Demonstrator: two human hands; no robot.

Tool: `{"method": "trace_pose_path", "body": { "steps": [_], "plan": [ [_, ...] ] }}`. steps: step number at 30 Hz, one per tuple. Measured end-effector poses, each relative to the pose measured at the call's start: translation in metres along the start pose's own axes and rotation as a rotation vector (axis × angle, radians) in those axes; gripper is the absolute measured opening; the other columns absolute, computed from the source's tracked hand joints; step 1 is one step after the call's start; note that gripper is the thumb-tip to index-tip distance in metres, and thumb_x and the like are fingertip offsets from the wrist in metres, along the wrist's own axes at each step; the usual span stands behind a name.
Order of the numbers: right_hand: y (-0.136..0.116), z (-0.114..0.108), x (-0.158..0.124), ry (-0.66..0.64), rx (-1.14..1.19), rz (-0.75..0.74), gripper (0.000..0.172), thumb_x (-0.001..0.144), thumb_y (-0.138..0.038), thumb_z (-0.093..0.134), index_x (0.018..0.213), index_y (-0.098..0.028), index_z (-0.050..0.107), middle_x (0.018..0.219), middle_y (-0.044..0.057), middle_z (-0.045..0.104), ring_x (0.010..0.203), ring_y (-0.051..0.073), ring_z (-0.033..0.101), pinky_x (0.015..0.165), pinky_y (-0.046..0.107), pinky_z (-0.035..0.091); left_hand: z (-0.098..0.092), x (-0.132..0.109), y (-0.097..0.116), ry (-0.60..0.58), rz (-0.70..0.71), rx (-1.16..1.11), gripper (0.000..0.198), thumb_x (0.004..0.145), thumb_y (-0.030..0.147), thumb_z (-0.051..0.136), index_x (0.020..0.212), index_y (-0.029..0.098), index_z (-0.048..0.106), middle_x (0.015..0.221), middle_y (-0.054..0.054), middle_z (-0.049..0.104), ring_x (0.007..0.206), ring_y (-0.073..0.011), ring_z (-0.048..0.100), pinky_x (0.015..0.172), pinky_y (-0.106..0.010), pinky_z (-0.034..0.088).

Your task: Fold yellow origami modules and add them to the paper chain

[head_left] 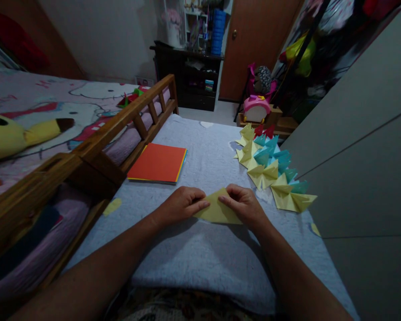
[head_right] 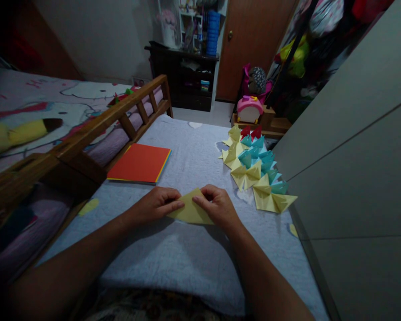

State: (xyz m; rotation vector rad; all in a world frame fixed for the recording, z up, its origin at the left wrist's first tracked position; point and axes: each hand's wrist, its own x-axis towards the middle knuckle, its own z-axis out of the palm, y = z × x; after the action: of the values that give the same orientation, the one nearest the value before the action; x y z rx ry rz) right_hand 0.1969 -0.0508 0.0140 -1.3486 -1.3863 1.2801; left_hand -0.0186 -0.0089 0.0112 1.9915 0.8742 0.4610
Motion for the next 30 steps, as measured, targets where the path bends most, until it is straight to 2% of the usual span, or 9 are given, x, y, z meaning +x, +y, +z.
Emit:
{"method": "trace_pose_path", "body": {
  "steps": [3,7,12,22,30],
  "plan": [
    [-0.0017,-0.0001,-0.0007,0.014,-0.017,-0.002,0.03,0.076,-0.045,0.07,0.063,-0.02,0.058,0.058,-0.004,0.051,0.054,0.011,0.044,0.051,0.024,0.034,0.001,-0.0003,0.0018,-0.015,-0.01,-0.008,0.034,0.094,0.037,0.053,0.068,0.017,0.062,0.062,0.001,0.051,0.057,-0.0123,0.047,0.055,-0.025,0.029],
    [-0.0016,-0.0001,-0.0001,0.018,-0.004,0.037,0.031,0.075,-0.046,0.069,0.062,-0.02,0.058,0.056,-0.004,0.05,0.052,0.01,0.041,0.049,0.023,0.031,0.0014,-0.001,0.0029,-0.019,-0.012,-0.015,0.037,0.095,0.039,0.051,0.067,0.016,0.061,0.061,0.001,0.05,0.057,-0.0117,0.046,0.054,-0.025,0.029],
    [-0.0007,-0.0006,0.0003,0.026,-0.029,0.068,0.031,0.073,-0.047,0.067,0.062,-0.019,0.059,0.056,-0.004,0.05,0.052,0.01,0.043,0.047,0.023,0.031,0.0013,-0.002,0.0026,-0.046,-0.058,-0.106,0.027,0.09,0.04,0.059,0.082,0.015,0.066,0.068,0.001,0.055,0.061,-0.0114,0.048,0.055,-0.024,0.031],
    [0.001,-0.0006,-0.0003,0.023,-0.032,0.088,0.033,0.074,-0.048,0.067,0.06,-0.02,0.057,0.054,-0.004,0.049,0.05,0.01,0.042,0.046,0.023,0.03,0.0022,-0.002,0.0007,-0.032,-0.062,-0.045,0.034,0.092,0.039,0.055,0.069,0.016,0.061,0.061,0.003,0.047,0.056,-0.0099,0.042,0.053,-0.024,0.028],
    [-0.0015,-0.0007,-0.0005,0.03,-0.019,0.111,0.033,0.074,-0.049,0.067,0.062,-0.019,0.061,0.055,-0.003,0.052,0.05,0.01,0.045,0.046,0.023,0.031,0.0033,-0.0026,0.0023,-0.021,-0.06,-0.066,0.034,0.093,0.039,0.054,0.069,0.016,0.061,0.06,0.004,0.046,0.055,-0.0096,0.041,0.052,-0.023,0.027]
  ]
}}
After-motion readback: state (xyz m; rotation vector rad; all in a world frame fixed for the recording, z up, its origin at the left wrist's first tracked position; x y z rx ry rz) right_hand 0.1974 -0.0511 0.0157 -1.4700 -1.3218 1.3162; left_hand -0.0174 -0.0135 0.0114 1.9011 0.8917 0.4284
